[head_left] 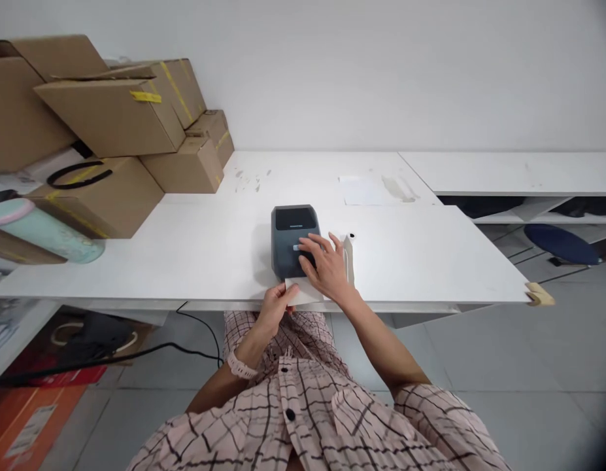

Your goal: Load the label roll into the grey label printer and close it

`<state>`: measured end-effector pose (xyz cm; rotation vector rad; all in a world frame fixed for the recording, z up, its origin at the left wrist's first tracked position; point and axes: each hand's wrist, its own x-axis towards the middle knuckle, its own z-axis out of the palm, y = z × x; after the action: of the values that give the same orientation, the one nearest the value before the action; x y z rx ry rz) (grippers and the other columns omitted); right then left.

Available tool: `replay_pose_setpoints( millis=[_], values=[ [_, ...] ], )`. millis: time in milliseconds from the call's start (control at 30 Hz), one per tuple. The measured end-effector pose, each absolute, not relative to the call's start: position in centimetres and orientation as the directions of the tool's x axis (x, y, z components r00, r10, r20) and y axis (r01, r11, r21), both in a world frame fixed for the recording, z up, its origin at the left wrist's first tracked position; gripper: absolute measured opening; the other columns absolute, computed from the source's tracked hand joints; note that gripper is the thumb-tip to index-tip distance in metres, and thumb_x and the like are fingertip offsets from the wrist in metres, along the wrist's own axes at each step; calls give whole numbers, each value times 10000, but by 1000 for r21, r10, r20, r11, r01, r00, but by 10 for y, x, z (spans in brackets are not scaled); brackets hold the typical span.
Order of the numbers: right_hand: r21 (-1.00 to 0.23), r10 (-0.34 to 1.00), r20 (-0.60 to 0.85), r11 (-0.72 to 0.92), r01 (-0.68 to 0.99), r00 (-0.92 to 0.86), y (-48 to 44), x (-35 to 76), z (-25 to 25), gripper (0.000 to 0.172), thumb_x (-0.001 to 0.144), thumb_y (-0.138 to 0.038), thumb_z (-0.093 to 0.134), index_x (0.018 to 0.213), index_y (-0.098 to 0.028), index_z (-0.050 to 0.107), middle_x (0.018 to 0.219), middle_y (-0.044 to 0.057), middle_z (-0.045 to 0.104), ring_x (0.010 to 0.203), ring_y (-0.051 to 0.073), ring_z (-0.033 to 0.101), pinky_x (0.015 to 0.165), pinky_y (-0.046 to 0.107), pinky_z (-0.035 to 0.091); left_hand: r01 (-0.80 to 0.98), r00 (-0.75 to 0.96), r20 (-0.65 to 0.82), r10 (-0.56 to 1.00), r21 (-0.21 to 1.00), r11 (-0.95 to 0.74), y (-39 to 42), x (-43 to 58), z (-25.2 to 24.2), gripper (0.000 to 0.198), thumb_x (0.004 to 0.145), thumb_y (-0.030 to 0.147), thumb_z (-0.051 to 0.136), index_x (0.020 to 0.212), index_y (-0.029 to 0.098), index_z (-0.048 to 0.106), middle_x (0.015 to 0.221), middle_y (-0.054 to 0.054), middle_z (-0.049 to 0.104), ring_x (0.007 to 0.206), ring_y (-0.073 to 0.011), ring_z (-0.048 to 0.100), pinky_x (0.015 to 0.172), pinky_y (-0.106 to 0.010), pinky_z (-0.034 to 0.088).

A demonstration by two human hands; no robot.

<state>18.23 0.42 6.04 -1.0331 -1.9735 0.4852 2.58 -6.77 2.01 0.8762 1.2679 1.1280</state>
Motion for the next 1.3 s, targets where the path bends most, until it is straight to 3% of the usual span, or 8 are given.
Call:
replay_pose_setpoints(
  millis=[133, 267, 433, 567, 833, 967, 1100, 1300],
  values=[
    [-590, 806, 475, 589, 552, -353, 0, 164, 60, 311, 1017, -384, 451, 1261, -298, 623, 1178, 75, 738, 1282, 307, 587, 1278, 575, 145, -25, -297, -107, 949, 994, 105, -62, 10, 17, 433, 846, 583, 655, 656, 203, 572, 582, 33, 507, 534, -118, 466, 530, -257, 384],
    [-605, 816, 471, 575, 551, -334, -3, 159, 61, 305, 997, -418, 501, 1235, -287, 637, 1149, 86, 734, 1281, 311, 592, 1281, 574, 118, 110, -436, 105, 894, 992, -63, -44, -2, 23, 376, 906, 526, 624, 1131, 230, 678, 1193, -79, 694, 1096, -224, 640, 945, -346, 505],
    [-885, 937, 345, 308, 348, 48, -12, 179, 50, 457, 977, -532, 518, 1379, -318, 554, 1441, 93, 597, 1407, 322, 476, 1233, 609, 227, 8, -226, -7, 974, 1000, 9, -29, 1, 33, 671, 935, 628, 546, 1521, 314, 458, 1681, -65, 341, 1539, -308, 335, 1230, -449, 342],
    [-989, 987, 122, 112, 97, 107, -15, 192, 35, 560, 970, -635, 480, 1432, -323, 530, 1545, 79, 519, 1474, 304, 422, 1228, 554, 315, -13, -184, -1, 983, 1000, -1, -29, 6, 30, 716, 953, 645, 496, 1579, 316, 383, 1707, -40, 286, 1572, -293, 268, 1266, -437, 301],
    [-998, 993, 51, 54, -19, 106, -14, 188, 20, 585, 981, -633, 474, 1465, -308, 528, 1592, 51, 483, 1510, 256, 398, 1283, 499, 265, 19, -286, 20, 958, 1000, -16, -31, 14, 9, 759, 959, 696, 415, 1593, 282, 360, 1725, -61, 228, 1603, -267, 165, 1306, -442, 184],
    [-992, 991, 99, 106, -75, 94, -8, 192, 23, 586, 981, -656, 453, 1465, -334, 525, 1576, 24, 506, 1497, 251, 421, 1278, 495, 280, 14, -295, 86, 951, 996, -86, -24, 10, 17, 756, 944, 716, 426, 1552, 267, 445, 1730, -36, 213, 1604, -294, 151, 1286, -422, 261],
    [-966, 964, 249, 255, -53, 92, 25, 194, 50, 635, 982, -712, 381, 1485, -344, 504, 1589, 16, 493, 1505, 254, 411, 1279, 511, 255, -30, -267, 216, 939, 972, -232, 7, -3, 50, 658, 971, 684, 398, 1487, 298, 534, 1662, -28, 388, 1558, -281, 308, 1276, -413, 282],
    [-923, 927, 376, 376, 85, -20, 119, 178, 102, 821, 922, -796, 406, 1617, -392, 240, 1711, -46, 256, 1601, 252, 182, 1304, 505, 128, 134, -285, 187, 940, 979, -155, 70, -22, 61, 572, 875, 387, 655, 1417, 218, 578, 1491, -126, 567, 1400, -283, 509, 1153, -423, 411]
  ],
)
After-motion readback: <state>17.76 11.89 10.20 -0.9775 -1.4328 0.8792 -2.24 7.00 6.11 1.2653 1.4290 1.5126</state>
